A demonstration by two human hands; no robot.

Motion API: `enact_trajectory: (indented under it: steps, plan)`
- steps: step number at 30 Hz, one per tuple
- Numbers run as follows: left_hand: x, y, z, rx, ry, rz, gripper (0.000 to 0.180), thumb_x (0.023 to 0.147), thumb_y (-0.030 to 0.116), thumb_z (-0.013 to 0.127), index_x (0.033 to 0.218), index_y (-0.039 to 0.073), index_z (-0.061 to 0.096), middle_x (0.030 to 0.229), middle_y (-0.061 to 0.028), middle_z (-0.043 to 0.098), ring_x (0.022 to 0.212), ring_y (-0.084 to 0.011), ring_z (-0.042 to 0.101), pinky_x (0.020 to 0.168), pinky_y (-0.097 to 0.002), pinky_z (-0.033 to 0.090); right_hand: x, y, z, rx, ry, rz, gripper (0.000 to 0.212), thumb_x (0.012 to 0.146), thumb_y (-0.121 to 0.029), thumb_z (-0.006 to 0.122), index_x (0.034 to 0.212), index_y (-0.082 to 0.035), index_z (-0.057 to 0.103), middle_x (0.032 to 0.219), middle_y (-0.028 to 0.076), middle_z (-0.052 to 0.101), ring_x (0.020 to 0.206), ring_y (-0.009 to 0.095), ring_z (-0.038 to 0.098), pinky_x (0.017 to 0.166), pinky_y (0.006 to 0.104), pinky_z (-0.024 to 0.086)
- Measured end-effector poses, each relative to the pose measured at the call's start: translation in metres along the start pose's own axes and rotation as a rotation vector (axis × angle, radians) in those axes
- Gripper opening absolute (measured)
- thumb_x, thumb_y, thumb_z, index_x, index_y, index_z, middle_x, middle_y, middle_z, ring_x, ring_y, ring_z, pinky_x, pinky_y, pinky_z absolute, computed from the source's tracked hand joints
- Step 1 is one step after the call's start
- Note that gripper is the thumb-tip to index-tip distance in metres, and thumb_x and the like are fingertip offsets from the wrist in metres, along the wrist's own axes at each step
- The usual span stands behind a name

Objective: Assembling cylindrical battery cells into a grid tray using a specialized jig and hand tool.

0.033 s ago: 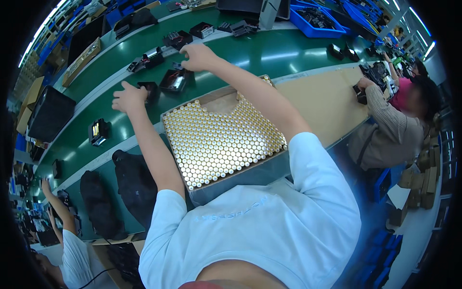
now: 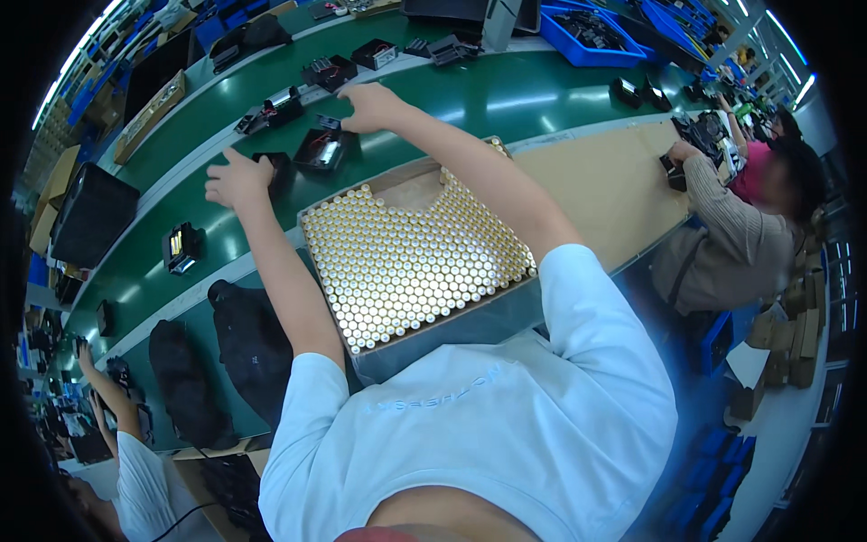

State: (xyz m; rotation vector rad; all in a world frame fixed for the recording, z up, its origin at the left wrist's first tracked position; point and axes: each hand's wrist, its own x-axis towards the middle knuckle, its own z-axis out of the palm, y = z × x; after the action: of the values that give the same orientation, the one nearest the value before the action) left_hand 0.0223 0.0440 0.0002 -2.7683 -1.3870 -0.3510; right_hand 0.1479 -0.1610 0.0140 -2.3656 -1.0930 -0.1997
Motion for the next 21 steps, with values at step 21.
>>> enact_trajectory:
  steps: [21]
  plan:
    - [-0.001,0.018,0.001,-0.803,-0.273,0.995,0.054,0.083,0.016,0.066,0.134,0.013,0.050,0.122,-0.0140,0.054,0.110,-0.0270,0.053,0.096,-0.0352,0.044,-0.007,-0.006,0.004,-0.323,0.187,-0.966,0.019,0.075,-0.005,0.062,0.093,-0.009,0.067,0.099,0.003,0.067,0.094,0.017,0.059,0.064,0.0305,0.054]
